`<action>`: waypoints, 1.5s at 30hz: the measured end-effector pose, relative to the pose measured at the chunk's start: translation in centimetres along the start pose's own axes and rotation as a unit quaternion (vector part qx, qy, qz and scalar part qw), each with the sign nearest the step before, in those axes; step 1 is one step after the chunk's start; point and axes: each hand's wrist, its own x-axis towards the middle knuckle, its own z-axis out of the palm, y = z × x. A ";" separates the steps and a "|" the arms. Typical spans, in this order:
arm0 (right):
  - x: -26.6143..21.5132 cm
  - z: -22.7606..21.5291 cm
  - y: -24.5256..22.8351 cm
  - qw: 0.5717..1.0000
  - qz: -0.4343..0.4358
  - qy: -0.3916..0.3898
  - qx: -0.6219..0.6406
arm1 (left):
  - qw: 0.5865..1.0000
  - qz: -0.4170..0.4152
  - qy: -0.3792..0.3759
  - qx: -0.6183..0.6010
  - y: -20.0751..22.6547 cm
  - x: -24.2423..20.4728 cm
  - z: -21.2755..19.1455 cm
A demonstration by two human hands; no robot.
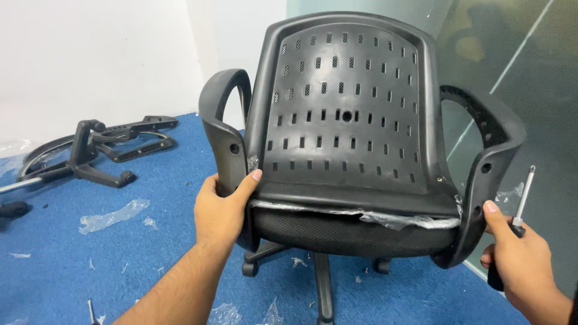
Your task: The person assembles an office chair by attaching the backrest to the seat using a screwdriver. They insert screws into the backrest and tighten them to secure the connection.
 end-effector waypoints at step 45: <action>-20.8 0.3 15.1 0.929 0.247 -0.273 -0.025 | 0.996 -0.088 -0.012 -0.012 -18.0 -20.3 -7.8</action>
